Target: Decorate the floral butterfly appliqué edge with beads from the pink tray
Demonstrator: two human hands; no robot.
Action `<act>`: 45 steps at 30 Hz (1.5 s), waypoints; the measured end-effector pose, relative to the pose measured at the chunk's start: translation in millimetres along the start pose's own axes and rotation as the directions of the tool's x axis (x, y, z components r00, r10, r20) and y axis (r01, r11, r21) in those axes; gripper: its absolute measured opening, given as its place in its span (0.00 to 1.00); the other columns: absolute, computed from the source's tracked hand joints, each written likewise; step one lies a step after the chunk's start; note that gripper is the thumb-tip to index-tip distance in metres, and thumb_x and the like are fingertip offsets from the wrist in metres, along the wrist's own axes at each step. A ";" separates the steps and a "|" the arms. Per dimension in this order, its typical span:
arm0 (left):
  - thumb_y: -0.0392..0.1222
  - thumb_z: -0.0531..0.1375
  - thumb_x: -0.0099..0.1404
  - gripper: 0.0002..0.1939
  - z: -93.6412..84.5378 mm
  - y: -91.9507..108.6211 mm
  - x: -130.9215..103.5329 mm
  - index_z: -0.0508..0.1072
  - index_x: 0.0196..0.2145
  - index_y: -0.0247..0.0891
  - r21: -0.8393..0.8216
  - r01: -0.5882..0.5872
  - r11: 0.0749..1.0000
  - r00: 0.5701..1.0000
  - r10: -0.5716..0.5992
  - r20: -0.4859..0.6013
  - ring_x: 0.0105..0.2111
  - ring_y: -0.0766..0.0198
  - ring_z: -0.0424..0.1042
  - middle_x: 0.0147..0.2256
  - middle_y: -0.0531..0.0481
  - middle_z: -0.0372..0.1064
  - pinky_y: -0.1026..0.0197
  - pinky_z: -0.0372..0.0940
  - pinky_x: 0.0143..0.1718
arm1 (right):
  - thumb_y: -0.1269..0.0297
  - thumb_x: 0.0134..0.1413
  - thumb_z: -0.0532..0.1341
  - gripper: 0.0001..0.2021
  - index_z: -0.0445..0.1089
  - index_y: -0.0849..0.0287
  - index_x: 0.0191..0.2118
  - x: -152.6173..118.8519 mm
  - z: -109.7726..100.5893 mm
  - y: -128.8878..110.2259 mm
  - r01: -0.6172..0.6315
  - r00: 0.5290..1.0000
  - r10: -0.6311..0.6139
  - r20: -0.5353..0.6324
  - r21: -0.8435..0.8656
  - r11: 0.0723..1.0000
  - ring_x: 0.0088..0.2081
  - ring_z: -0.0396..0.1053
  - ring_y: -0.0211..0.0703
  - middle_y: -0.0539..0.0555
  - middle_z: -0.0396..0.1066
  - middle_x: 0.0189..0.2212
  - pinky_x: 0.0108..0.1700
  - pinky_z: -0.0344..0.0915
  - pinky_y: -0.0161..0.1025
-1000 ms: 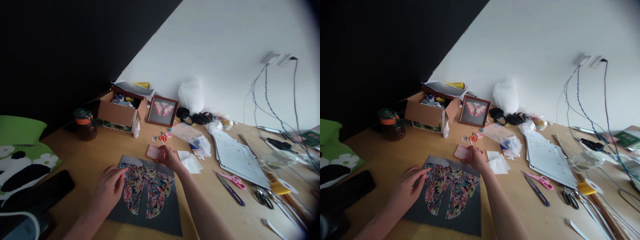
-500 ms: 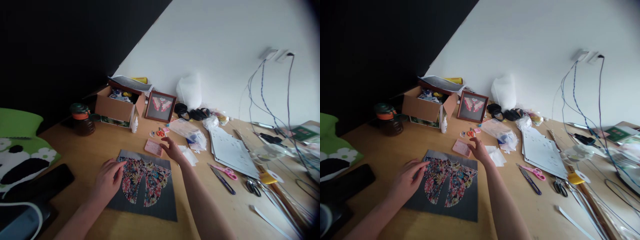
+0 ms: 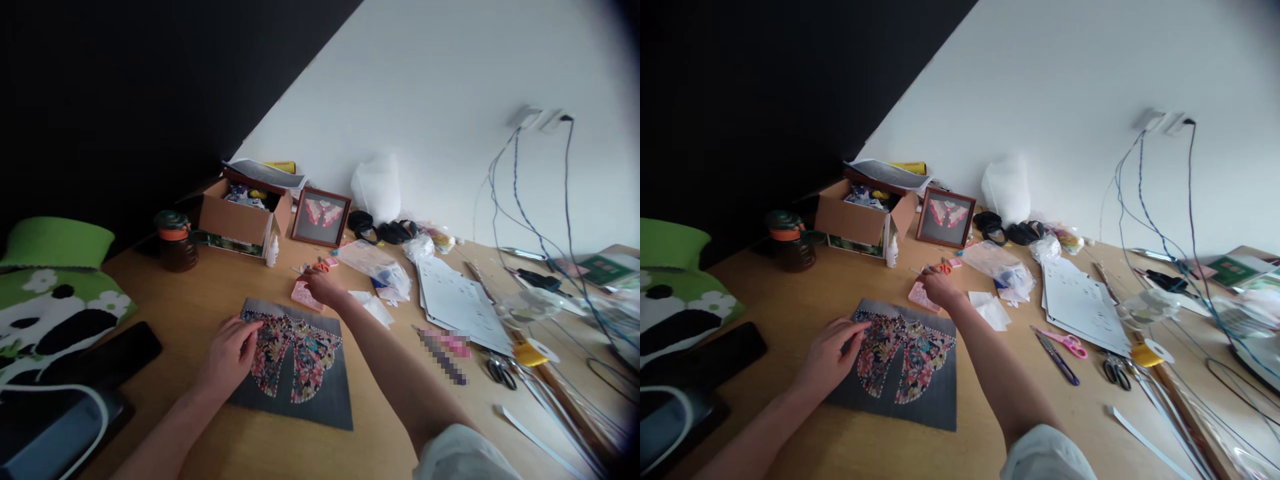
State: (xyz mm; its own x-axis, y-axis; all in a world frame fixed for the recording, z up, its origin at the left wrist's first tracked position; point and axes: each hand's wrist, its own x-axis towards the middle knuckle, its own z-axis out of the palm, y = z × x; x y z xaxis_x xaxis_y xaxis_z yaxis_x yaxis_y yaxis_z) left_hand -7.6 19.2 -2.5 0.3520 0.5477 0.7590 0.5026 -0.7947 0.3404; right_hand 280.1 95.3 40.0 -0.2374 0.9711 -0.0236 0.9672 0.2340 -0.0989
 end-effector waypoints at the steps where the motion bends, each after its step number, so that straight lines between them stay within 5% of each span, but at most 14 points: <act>1: 0.34 0.53 0.70 0.11 0.0 0.1 0.2 0.76 0.41 0.38 0.001 -0.001 1.000 1.000 0.001 -0.007 0.34 0.60 0.77 0.32 0.49 0.78 0.55 0.75 0.41 | 0.77 0.61 0.58 0.18 0.77 0.55 0.51 2.7 0.2 -2.5 0.025 1.000 -0.024 0.015 -0.028 0.999 0.54 0.69 0.45 0.58 0.76 0.50 0.59 0.59 0.42; 13: 0.34 0.54 0.69 0.11 2.4 -2.5 -1.5 0.76 0.40 0.39 0.005 0.000 1.000 0.999 0.000 -0.037 0.34 0.57 0.78 0.33 0.48 0.79 0.52 0.76 0.40 | 0.75 0.64 0.52 0.16 0.78 0.64 0.47 5.7 0.0 5.8 0.001 0.997 0.022 0.073 -0.303 0.953 0.52 0.70 0.50 0.65 0.76 0.48 0.60 0.58 0.44; 21: 0.34 0.53 0.69 0.13 1.2 -1.7 -1.0 0.77 0.40 0.39 0.013 0.018 1.000 1.000 -0.018 0.009 0.34 0.59 0.78 0.33 0.47 0.79 0.53 0.76 0.41 | 0.75 0.65 0.50 0.19 0.73 0.65 0.55 -9.0 -4.7 25.2 -0.151 0.984 0.173 0.030 -0.362 0.920 0.61 0.65 0.53 0.69 0.71 0.56 0.60 0.61 0.45; 31: 0.35 0.53 0.69 0.12 2.6 -3.3 -2.8 0.78 0.40 0.40 -0.008 0.053 0.999 0.998 -0.052 0.040 0.34 0.59 0.78 0.32 0.48 0.79 0.55 0.75 0.39 | 0.71 0.62 0.57 0.15 0.76 0.66 0.51 -27.8 -6.9 36.6 -0.486 0.862 0.507 0.002 -0.281 0.828 0.53 0.74 0.54 0.70 0.76 0.50 0.51 0.68 0.41; 45: 0.35 0.54 0.69 0.12 5.4 -2.7 -4.3 0.78 0.40 0.40 -0.022 0.044 0.999 0.999 -0.043 0.023 0.35 0.58 0.78 0.34 0.47 0.79 0.52 0.74 0.41 | 0.69 0.63 0.53 0.16 0.79 0.64 0.46 -53.3 13.6 -7.9 -0.635 0.769 0.638 -0.034 -0.161 0.756 0.47 0.79 0.53 0.69 0.79 0.46 0.43 0.69 0.40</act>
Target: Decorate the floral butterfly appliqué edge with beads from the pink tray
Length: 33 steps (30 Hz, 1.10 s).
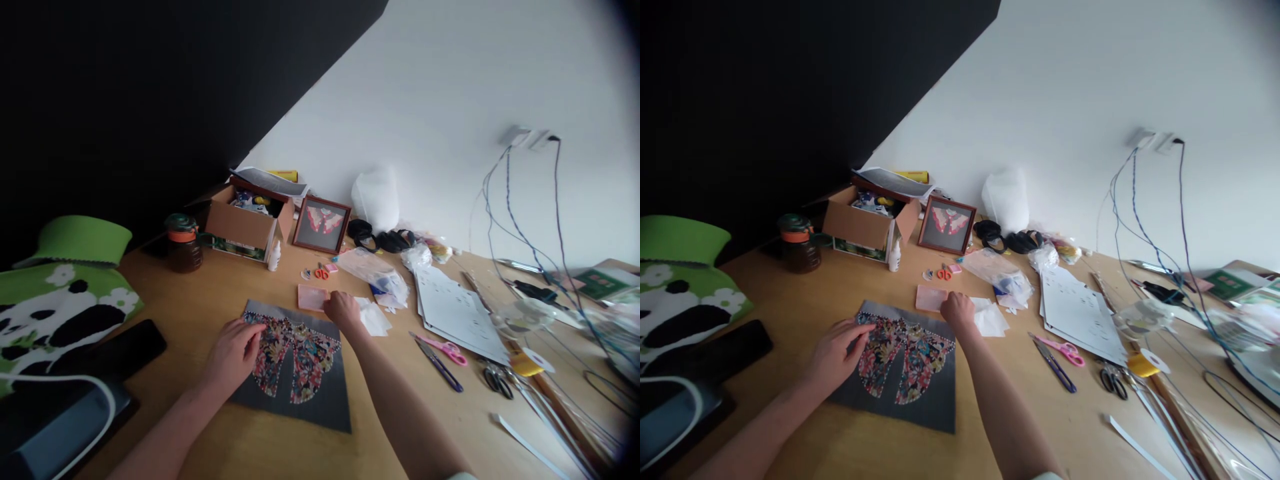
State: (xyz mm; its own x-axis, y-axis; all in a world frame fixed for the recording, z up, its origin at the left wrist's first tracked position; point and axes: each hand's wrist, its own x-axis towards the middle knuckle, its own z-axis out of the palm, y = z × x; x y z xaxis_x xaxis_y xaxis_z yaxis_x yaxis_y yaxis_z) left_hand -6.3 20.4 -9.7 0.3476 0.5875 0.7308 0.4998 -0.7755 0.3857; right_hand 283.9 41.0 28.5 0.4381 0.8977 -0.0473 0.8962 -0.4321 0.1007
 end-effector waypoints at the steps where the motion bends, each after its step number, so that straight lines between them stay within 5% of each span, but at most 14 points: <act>1: 0.35 0.54 0.68 0.12 0.1 0.2 -0.3 0.78 0.39 0.40 0.001 0.001 1.000 1.000 -0.001 -0.001 0.35 0.58 0.78 0.34 0.47 0.80 0.52 0.75 0.42 | 0.69 0.63 0.53 0.16 0.79 0.64 0.46 -3.8 0.5 -1.6 0.001 1.000 -0.001 -0.008 0.003 1.000 0.47 0.78 0.53 0.69 0.79 0.45 0.43 0.69 0.40; 10: 0.36 0.54 0.68 0.12 -0.6 1.0 -1.2 0.78 0.39 0.41 0.014 0.011 1.000 1.000 -0.011 0.014 0.36 0.57 0.78 0.35 0.46 0.80 0.52 0.75 0.42 | 0.69 0.65 0.52 0.17 0.79 0.63 0.45 -30.1 1.3 -14.4 0.039 0.997 -0.038 -0.073 0.015 0.999 0.48 0.77 0.52 0.68 0.78 0.47 0.43 0.69 0.38; 25: 0.34 0.54 0.66 0.12 -2.2 3.1 -0.1 0.79 0.38 0.41 -0.002 0.019 1.000 0.999 -0.019 0.050 0.35 0.58 0.78 0.35 0.46 0.80 0.52 0.75 0.44 | 0.69 0.65 0.54 0.14 0.78 0.62 0.44 -36.9 3.9 -10.5 0.068 0.993 -0.063 -0.098 0.043 0.997 0.47 0.77 0.51 0.66 0.78 0.46 0.42 0.68 0.38; 33: 0.35 0.54 0.68 0.12 -0.2 2.4 -2.3 0.78 0.39 0.40 0.015 0.007 1.000 0.999 -0.008 0.042 0.36 0.57 0.77 0.35 0.46 0.79 0.52 0.74 0.42 | 0.58 0.70 0.52 0.16 0.73 0.62 0.47 -45.7 -1.9 -2.5 0.043 0.983 -0.024 -0.181 0.104 0.994 0.49 0.75 0.51 0.65 0.76 0.46 0.42 0.66 0.38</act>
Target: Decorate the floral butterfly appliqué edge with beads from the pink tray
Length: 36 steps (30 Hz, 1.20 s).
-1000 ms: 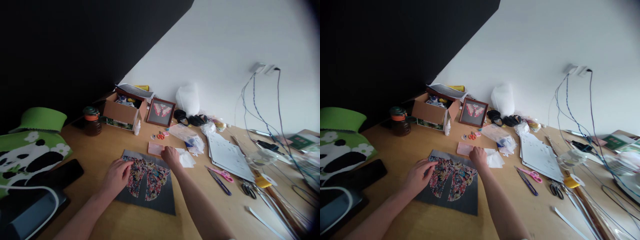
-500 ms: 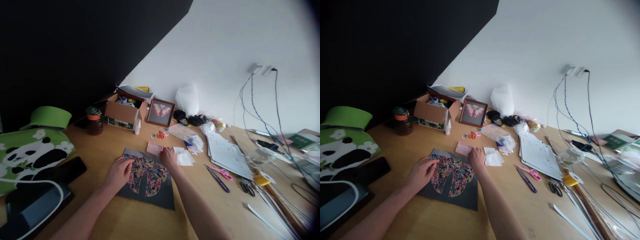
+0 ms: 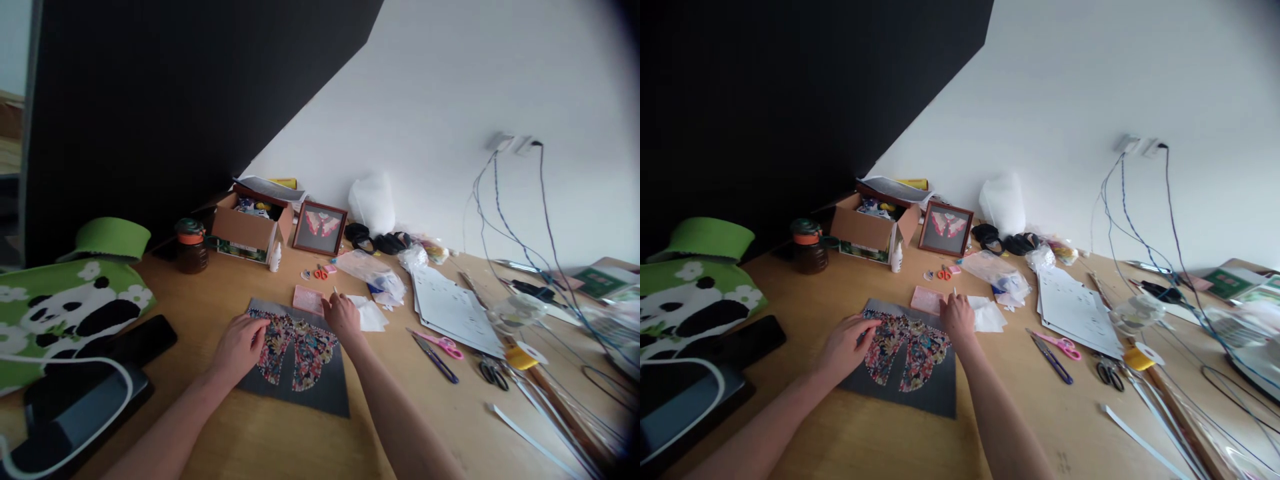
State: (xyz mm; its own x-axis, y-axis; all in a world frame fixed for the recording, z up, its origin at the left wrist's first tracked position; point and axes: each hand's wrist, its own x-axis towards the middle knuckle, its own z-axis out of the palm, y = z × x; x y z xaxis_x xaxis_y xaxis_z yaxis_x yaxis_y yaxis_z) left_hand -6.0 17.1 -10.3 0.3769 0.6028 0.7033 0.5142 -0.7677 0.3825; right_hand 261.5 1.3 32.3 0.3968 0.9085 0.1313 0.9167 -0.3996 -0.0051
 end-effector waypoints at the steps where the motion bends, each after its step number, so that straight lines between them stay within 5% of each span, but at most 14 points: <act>1: 0.35 0.54 0.68 0.12 0.0 0.0 -0.2 0.78 0.39 0.40 0.001 0.006 1.000 1.000 -0.006 0.001 0.36 0.56 0.77 0.35 0.46 0.79 0.51 0.74 0.42 | 0.58 0.70 0.52 0.16 0.72 0.62 0.48 -3.4 -1.5 3.4 -0.007 1.000 0.008 -0.026 0.025 1.000 0.49 0.74 0.50 0.64 0.76 0.46 0.43 0.66 0.38; 5: 0.35 0.53 0.69 0.12 -2.6 1.1 1.5 0.77 0.42 0.39 -0.001 0.005 1.000 1.000 -0.005 0.002 0.37 0.56 0.77 0.36 0.46 0.79 0.53 0.74 0.40 | 0.59 0.68 0.53 0.13 0.69 0.60 0.48 -31.3 0.3 23.5 0.036 0.979 0.019 -0.204 0.262 0.964 0.46 0.74 0.51 0.60 0.78 0.40 0.46 0.66 0.42; 9: 0.35 0.53 0.70 0.12 -9.8 5.9 6.3 0.75 0.46 0.39 0.002 -0.028 1.000 1.000 0.028 -0.007 0.38 0.57 0.77 0.38 0.46 0.79 0.54 0.73 0.41 | 0.57 0.66 0.52 0.11 0.67 0.56 0.46 -80.8 16.0 44.4 0.205 0.924 -0.026 -0.381 0.436 0.876 0.45 0.73 0.52 0.59 0.77 0.38 0.46 0.68 0.46; 14: 0.37 0.53 0.70 0.15 -17.4 15.1 10.9 0.71 0.53 0.36 0.008 -0.037 0.999 0.998 0.037 -0.060 0.42 0.56 0.76 0.41 0.43 0.77 0.52 0.73 0.45 | 0.63 0.66 0.52 0.08 0.67 0.52 0.44 -128.2 34.0 56.4 0.325 0.897 -0.088 -0.433 0.510 0.797 0.46 0.72 0.51 0.58 0.77 0.40 0.49 0.70 0.48; 20: 0.40 0.54 0.71 0.16 -25.7 38.8 15.9 0.69 0.55 0.38 -0.023 -0.044 0.999 0.996 0.042 -0.080 0.46 0.56 0.75 0.45 0.43 0.76 0.50 0.72 0.49 | 0.69 0.66 0.54 0.07 0.67 0.54 0.46 -128.1 36.1 59.5 0.487 0.739 -0.088 -0.668 0.439 0.755 0.43 0.71 0.49 0.55 0.76 0.39 0.45 0.72 0.47; 25: 0.42 0.54 0.72 0.12 -51.9 82.4 39.3 0.74 0.48 0.39 -0.019 -0.150 0.988 0.987 0.151 0.062 0.43 0.56 0.75 0.43 0.44 0.77 0.50 0.73 0.46 | 0.72 0.65 0.55 0.09 0.66 0.54 0.48 -132.0 28.4 59.6 0.534 0.686 -0.066 -0.724 0.440 0.722 0.45 0.69 0.48 0.54 0.76 0.40 0.46 0.71 0.47; 29: 0.39 0.53 0.73 0.12 -88.7 144.7 61.0 0.75 0.47 0.40 -0.048 -0.357 0.933 0.875 0.352 0.333 0.43 0.56 0.76 0.42 0.47 0.78 0.48 0.73 0.47 | 0.74 0.64 0.55 0.11 0.66 0.54 0.48 -136.0 23.7 59.7 0.568 0.667 -0.049 -0.744 0.464 0.680 0.45 0.69 0.47 0.54 0.75 0.40 0.46 0.71 0.45; 33: 0.36 0.53 0.73 0.17 -127.3 196.4 64.6 0.72 0.55 0.46 -0.211 -0.498 0.841 0.768 0.541 0.343 0.48 0.62 0.76 0.47 0.52 0.77 0.55 0.71 0.56 | 0.75 0.64 0.55 0.10 0.67 0.54 0.47 -135.7 19.9 61.6 0.557 0.670 -0.009 -0.743 0.494 0.668 0.45 0.69 0.47 0.54 0.74 0.40 0.46 0.71 0.45; 36: 0.39 0.57 0.70 0.17 -147.8 199.2 58.5 0.73 0.55 0.52 -0.236 -0.489 0.840 0.791 0.541 0.286 0.49 0.59 0.76 0.46 0.54 0.78 0.55 0.72 0.56 | 0.75 0.64 0.55 0.10 0.67 0.54 0.46 -135.1 16.9 64.4 0.539 0.670 0.026 -0.742 0.510 0.670 0.44 0.70 0.47 0.55 0.74 0.39 0.46 0.71 0.45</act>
State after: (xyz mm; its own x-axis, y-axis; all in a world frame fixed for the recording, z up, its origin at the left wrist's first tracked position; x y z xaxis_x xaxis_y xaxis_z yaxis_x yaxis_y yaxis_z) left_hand 4.6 -132.7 195.6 0.7968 0.1239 0.5914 0.0655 -0.9907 0.1193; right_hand 267.7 -145.2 -2.5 0.2539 0.5078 0.8232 0.8523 0.2850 -0.4387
